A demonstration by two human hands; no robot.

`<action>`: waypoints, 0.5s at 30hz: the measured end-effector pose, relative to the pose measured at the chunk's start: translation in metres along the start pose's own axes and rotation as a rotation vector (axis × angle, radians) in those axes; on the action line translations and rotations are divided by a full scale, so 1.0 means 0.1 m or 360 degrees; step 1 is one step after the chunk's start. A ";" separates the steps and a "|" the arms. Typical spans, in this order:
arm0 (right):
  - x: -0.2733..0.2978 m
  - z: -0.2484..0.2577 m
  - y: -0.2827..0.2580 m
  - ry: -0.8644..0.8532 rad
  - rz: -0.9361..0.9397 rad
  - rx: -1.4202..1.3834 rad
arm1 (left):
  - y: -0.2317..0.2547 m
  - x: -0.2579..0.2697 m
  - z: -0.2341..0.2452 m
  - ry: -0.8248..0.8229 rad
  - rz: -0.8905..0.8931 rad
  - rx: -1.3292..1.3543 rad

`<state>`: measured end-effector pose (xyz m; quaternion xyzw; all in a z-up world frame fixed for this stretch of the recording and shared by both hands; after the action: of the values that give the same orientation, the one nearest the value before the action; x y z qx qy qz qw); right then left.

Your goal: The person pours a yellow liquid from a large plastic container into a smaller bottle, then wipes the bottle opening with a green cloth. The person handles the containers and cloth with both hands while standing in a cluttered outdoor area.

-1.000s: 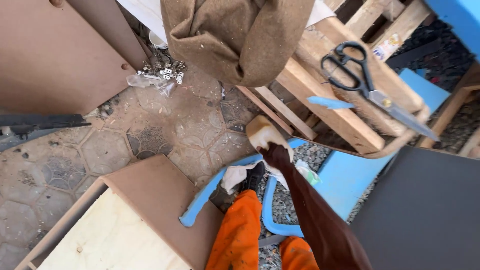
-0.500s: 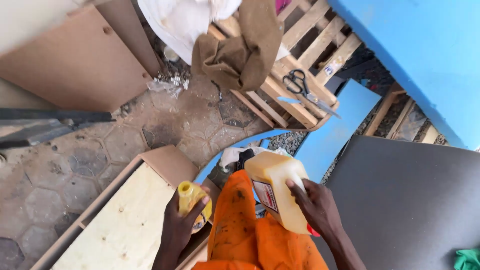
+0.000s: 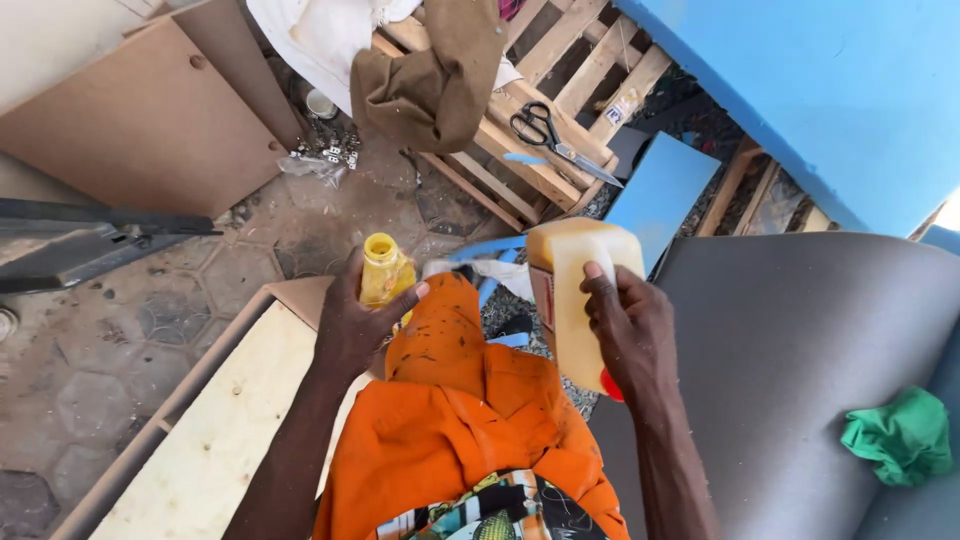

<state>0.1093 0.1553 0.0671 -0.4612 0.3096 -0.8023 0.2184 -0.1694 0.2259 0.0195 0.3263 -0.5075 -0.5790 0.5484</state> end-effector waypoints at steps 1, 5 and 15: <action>0.00 0.03 -0.03 -0.0017 0.0000 -0.0042 | 0.00 0.04 -0.01 0.0012 0.0019 0.0060; -0.14 -0.07 -0.36 -0.0049 0.0013 -0.0254 | 0.02 -0.17 0.07 -0.0022 0.0073 0.0128; -0.96 -0.93 -1.48 -0.0025 -0.0063 -0.0683 | -0.19 -1.72 0.72 -0.0216 -0.0049 0.0079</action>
<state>0.0642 0.3492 0.0767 -0.5093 0.4625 -0.7186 0.1017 -0.2104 0.4066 -0.0097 0.3076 -0.5527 -0.5953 0.4955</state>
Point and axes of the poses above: each hand's wrist, its own x-axis away from the middle knuckle, its own z-axis out of the back of the hand, y = z × x, the point moved 1 cm from there along -x, towards the middle knuckle, and after that the axes turned 14 degrees about -z, right-handed, at the moved point
